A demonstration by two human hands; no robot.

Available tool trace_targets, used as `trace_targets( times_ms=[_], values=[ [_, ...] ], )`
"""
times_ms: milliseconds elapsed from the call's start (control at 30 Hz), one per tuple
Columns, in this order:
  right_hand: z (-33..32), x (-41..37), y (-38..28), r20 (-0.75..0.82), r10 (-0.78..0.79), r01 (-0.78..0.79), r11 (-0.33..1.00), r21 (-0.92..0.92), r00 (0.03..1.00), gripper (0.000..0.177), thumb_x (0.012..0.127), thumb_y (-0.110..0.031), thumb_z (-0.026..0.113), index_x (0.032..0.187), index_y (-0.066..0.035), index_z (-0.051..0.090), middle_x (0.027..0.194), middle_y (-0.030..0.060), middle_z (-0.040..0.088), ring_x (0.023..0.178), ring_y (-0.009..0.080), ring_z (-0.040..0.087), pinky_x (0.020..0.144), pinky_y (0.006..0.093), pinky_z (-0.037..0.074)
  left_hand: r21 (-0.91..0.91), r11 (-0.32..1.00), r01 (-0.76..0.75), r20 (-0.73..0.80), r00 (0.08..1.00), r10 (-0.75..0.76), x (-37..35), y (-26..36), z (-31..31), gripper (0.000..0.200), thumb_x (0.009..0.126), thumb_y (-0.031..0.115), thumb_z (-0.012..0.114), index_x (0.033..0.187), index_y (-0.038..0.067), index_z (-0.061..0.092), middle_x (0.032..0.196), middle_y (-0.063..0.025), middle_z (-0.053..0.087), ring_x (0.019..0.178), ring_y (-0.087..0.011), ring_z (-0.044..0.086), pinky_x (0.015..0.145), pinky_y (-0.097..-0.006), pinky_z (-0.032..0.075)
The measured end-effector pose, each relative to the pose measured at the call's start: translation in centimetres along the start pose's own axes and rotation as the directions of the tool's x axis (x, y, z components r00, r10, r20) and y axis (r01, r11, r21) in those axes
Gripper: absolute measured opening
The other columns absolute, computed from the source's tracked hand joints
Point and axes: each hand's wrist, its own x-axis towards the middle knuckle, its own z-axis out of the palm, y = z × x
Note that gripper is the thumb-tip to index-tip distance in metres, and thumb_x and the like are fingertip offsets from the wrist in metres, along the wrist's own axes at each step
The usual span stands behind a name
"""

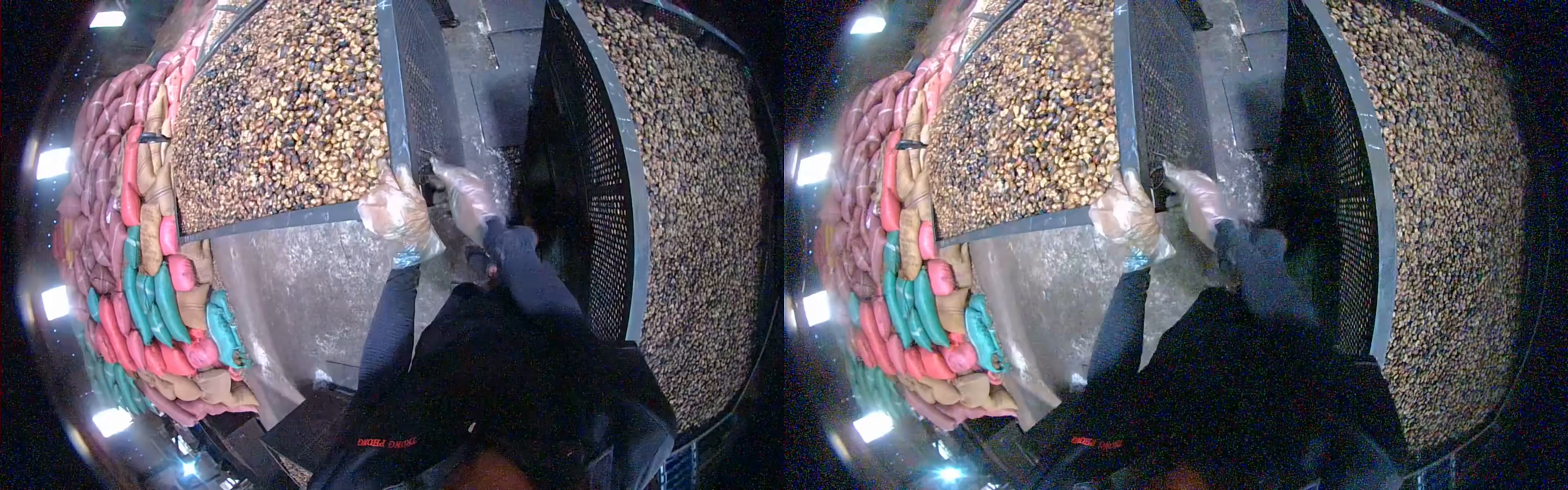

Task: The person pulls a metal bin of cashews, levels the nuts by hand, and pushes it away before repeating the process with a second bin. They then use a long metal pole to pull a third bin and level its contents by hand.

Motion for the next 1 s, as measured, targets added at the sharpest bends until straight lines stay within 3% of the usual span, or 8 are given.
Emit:
trace_targets(
  times_ms=[167,467,567,667,700,767,867,1000],
  values=[
    [2.2,0.7,1.0,-0.022,-0.011,0.017,0.968,0.251,1.000,0.023,0.104,-0.026,0.077,0.116,-0.007,0.074,0.110,0.0060,0.075,0.105,0.0195,0.064,0.098,0.0379,0.049,-0.010,0.999,-0.040,-0.039,0.998,0.040,0.0,-0.2,0.0,0.040,0.108,0.050,0.065,0.117,0.017,0.085,0.072,-0.0097,0.065,0.073,-0.0303,0.061,0.068,-0.0468,0.050],
    [1.2,3.0,1.1,-0.056,0.173,-0.165,0.977,0.132,0.983,0.016,0.103,-0.023,0.074,0.112,-0.009,0.071,0.092,0.0012,0.067,0.081,0.0156,0.062,0.075,0.0320,0.052,-0.091,0.996,-0.021,-0.016,1.000,0.020,-0.2,-0.1,-0.3,0.038,0.107,0.042,0.069,0.124,0.012,0.084,0.072,-0.0076,0.059,0.074,-0.0281,0.060,0.070,-0.0451,0.050],
    [-0.1,3.4,1.6,0.012,-0.035,0.036,0.974,-0.223,0.999,0.015,0.104,-0.018,0.071,0.117,-0.010,0.071,0.099,0.0022,0.068,0.087,0.0154,0.064,0.079,0.0327,0.054,-0.036,0.997,-0.064,-0.014,0.998,0.063,0.0,-0.1,-0.5,0.038,0.107,0.041,0.070,0.125,0.011,0.084,0.075,-0.0077,0.059,0.076,-0.0276,0.059,0.072,-0.0441,0.050],
    [-2.2,5.4,4.1,0.119,0.213,-0.234,0.951,0.204,0.970,0.017,0.105,-0.014,0.068,0.121,-0.010,0.072,0.107,0.0025,0.069,0.095,0.0140,0.065,0.084,0.0328,0.055,-0.060,0.998,-0.025,0.011,1.000,0.026,-0.3,-0.1,-0.4,0.035,0.107,0.037,0.072,0.126,0.010,0.083,0.075,-0.0063,0.060,0.079,-0.0275,0.059,0.075,-0.0435,0.049],
    [-2.4,5.3,4.5,0.156,-0.271,0.305,0.912,-0.276,0.950,0.017,0.105,-0.015,0.069,0.121,-0.010,0.072,0.108,0.0024,0.069,0.096,0.0137,0.065,0.084,0.0333,0.055,-0.056,0.998,-0.026,0.018,0.999,0.027,-0.3,-0.2,-0.4,0.035,0.107,0.037,0.072,0.126,0.010,0.083,0.075,-0.0063,0.060,0.079,-0.0275,0.059,0.075,-0.0435,0.049],
    [-2.8,5.7,4.9,0.399,-0.596,0.688,0.399,-0.606,0.697,0.018,0.105,-0.016,0.070,0.122,-0.009,0.072,0.108,0.0022,0.070,0.097,0.0135,0.066,0.085,0.0339,0.055,-0.086,0.994,-0.065,-0.031,0.998,0.062,-0.2,-0.1,-0.4,0.034,0.106,0.032,0.074,0.129,0.009,0.082,0.075,-0.0054,0.060,0.081,-0.0282,0.058,0.076,-0.0431,0.049],
    [-1.6,6.2,4.4,0.221,-0.343,0.408,0.774,-0.483,0.913,0.024,0.104,-0.007,0.058,0.124,0.002,0.068,0.098,0.0138,0.073,0.103,0.0298,0.073,0.099,0.0381,0.058,-0.076,0.992,-0.096,-0.015,0.995,0.095,-0.1,-0.3,-0.2,0.033,0.105,0.031,0.075,0.128,0.008,0.082,0.076,-0.0063,0.062,0.080,-0.0286,0.058,0.076,-0.0432,0.049],
    [1.1,4.1,-0.3,0.493,-0.439,0.573,0.062,-0.817,0.751,0.033,0.095,-0.002,0.062,0.126,0.008,0.068,0.116,0.0211,0.076,0.115,0.0318,0.072,0.107,0.0420,0.055,-0.094,0.990,-0.106,-0.003,0.994,0.106,0.0,-0.5,-0.2,0.031,0.106,0.033,0.074,0.122,0.009,0.083,0.080,-0.0080,0.067,0.080,-0.0296,0.059,0.076,-0.0439,0.049]
  ],
)
